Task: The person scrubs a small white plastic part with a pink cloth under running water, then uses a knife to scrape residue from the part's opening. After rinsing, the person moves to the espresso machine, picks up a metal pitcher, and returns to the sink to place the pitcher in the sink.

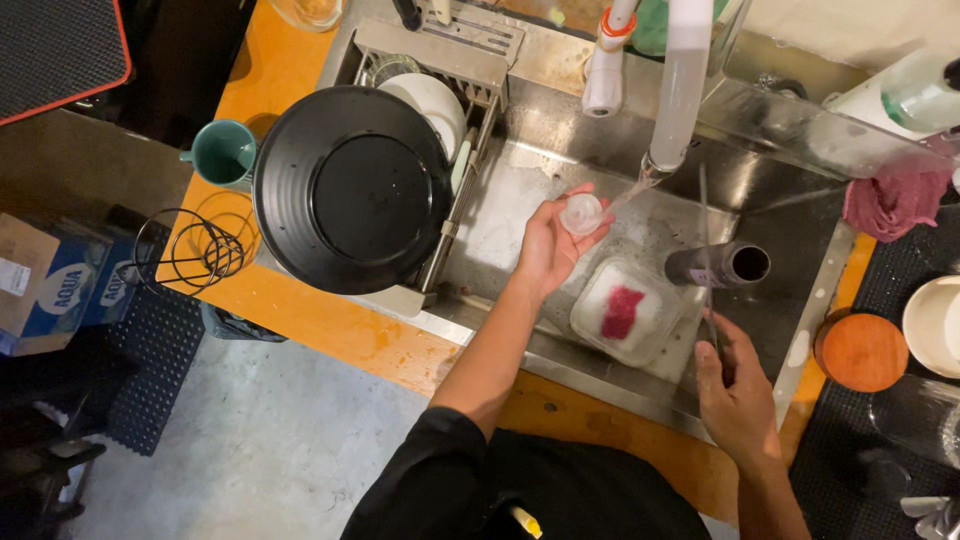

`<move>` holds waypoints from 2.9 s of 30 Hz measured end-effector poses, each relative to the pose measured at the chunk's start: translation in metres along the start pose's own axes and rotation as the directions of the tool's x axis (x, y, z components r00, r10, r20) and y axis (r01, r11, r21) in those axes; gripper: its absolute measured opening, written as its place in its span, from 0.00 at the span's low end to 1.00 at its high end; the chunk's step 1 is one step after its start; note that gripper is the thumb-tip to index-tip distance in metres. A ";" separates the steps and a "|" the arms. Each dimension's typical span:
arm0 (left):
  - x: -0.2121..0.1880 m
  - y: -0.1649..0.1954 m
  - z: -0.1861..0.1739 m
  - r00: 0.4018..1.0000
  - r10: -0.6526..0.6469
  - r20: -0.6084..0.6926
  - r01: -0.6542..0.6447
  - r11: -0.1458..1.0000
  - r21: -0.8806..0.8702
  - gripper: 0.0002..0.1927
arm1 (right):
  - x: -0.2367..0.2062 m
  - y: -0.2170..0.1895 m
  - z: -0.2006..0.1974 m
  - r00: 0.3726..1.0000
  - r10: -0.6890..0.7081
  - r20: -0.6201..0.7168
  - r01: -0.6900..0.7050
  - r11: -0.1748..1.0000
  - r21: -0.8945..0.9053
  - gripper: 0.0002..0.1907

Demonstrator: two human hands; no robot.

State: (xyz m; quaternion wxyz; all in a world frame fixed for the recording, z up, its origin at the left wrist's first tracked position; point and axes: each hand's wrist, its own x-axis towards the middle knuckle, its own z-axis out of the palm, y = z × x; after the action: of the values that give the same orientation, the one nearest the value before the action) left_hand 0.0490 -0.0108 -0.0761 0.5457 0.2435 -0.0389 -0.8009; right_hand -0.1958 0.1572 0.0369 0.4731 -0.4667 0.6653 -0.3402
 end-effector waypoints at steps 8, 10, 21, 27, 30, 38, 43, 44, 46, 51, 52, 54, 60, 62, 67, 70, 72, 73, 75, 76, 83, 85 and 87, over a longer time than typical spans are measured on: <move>-0.016 0.006 -0.001 0.913 0.354 -0.201 0.003 0.489 0.872 0.23 | 0.009 -0.002 0.005 0.985 0.171 0.005 -0.167 0.967 -0.195 0.14; -0.021 0.015 -0.007 0.860 0.478 -0.180 0.076 0.229 0.970 0.24 | 0.008 -0.009 0.013 0.977 0.212 -0.013 -0.199 0.893 -0.403 0.14; -0.061 0.023 -0.004 0.917 0.398 -0.024 -0.374 0.879 0.296 0.18 | -0.030 -0.100 0.049 0.980 0.037 0.198 0.050 0.906 -0.421 0.27; -0.072 0.017 0.015 0.881 0.466 0.076 -0.472 0.864 0.174 0.16 | -0.031 -0.106 0.055 0.962 -0.067 0.266 0.175 0.896 -0.408 0.29; -0.075 0.019 0.018 0.876 0.472 0.100 -0.482 0.859 0.170 0.16 | -0.030 -0.108 0.055 0.942 -0.165 0.291 0.274 0.881 -0.386 0.29; -0.078 0.023 0.020 0.880 0.455 0.135 -0.466 0.882 0.064 0.15 | -0.020 -0.124 0.049 0.915 0.252 0.315 -0.083 0.882 -0.463 0.37; -0.079 0.021 0.028 0.894 0.434 0.114 -0.434 0.901 -0.031 0.14 | -0.018 -0.121 0.045 0.906 0.101 0.412 0.038 0.948 -0.317 0.38; -0.079 0.021 0.030 0.901 0.422 0.102 -0.419 0.907 -0.049 0.13 | -0.018 -0.120 0.045 0.890 0.177 0.421 -0.017 0.934 -0.357 0.39; -0.078 0.020 0.031 0.916 0.395 0.074 -0.389 0.917 -0.083 0.11 | -0.017 -0.116 0.043 0.840 0.330 0.430 -0.125 0.890 -0.438 0.40; -0.071 0.011 0.031 0.899 0.429 0.081 -0.418 0.900 -0.126 0.08 | -0.017 -0.107 0.046 0.828 0.285 0.483 -0.207 0.956 -0.208 0.38; -0.069 0.009 0.030 0.897 0.434 0.081 -0.422 0.897 -0.134 0.08 | -0.017 -0.106 0.046 0.822 0.281 0.495 -0.230 0.959 -0.164 0.37; -0.068 0.005 0.027 0.898 0.433 0.078 -0.419 0.896 -0.146 0.08 | -0.016 -0.105 0.046 0.782 0.350 0.516 -0.331 0.934 -0.131 0.37; -0.065 0.004 0.025 0.897 0.433 0.089 -0.421 0.898 -0.132 0.06 | -0.011 -0.115 0.046 0.806 0.364 0.467 -0.290 0.930 -0.224 0.36; -0.065 0.005 0.026 0.915 0.401 0.043 -0.394 0.912 -0.119 0.07 | -0.009 -0.119 0.047 0.836 0.300 0.459 -0.185 0.942 -0.279 0.36; -0.068 0.008 0.028 0.944 0.330 -0.026 -0.331 0.941 -0.075 0.07 | -0.009 -0.124 0.049 0.836 0.322 0.444 -0.161 0.918 -0.363 0.37; -0.069 0.006 0.031 0.908 0.418 -0.009 -0.418 0.908 -0.038 0.07 | -0.015 -0.123 0.052 0.819 0.335 0.465 -0.220 0.933 -0.285 0.38; -0.069 0.004 0.034 0.860 0.510 0.024 -0.509 0.860 -0.021 0.06 | -0.019 -0.121 0.055 0.831 0.319 0.456 -0.228 0.943 -0.243 0.36; -0.069 0.003 0.035 0.835 0.549 0.043 -0.549 0.836 -0.016 0.05 | -0.020 -0.120 0.056 0.838 0.312 0.447 -0.235 0.947 -0.221 0.34; -0.069 0.001 0.038 0.817 0.575 0.034 -0.576 0.817 0.025 0.06 | -0.021 -0.119 0.057 0.856 0.263 0.445 -0.169 0.956 -0.241 0.34; -0.070 0.001 0.039 0.807 0.591 0.026 -0.591 0.805 0.050 0.06 | -0.021 -0.118 0.057 0.860 0.240 0.451 -0.137 0.959 -0.249 0.34; -0.071 0.011 0.035 0.894 0.448 -0.007 -0.447 0.894 0.038 0.06 | -0.013 -0.117 0.050 0.835 0.341 0.432 -0.189 0.915 -0.356 0.35; -0.070 0.015 0.033 0.904 0.427 0.010 -0.427 0.903 0.043 0.05 | -0.011 -0.115 0.049 0.857 0.277 0.434 -0.149 0.940 -0.306 0.33; -0.071 0.017 0.031 0.922 0.387 0.014 -0.387 0.920 0.067 0.05 | -0.009 -0.112 0.049 0.846 0.257 0.468 -0.146 0.954 -0.260 0.34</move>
State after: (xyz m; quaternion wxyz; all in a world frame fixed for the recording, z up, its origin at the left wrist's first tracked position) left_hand 0.0706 0.0394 -0.0183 0.6843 0.2493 -0.1140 -0.6757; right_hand -0.1148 0.1272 0.1244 0.6079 -0.5139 0.5995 -0.0832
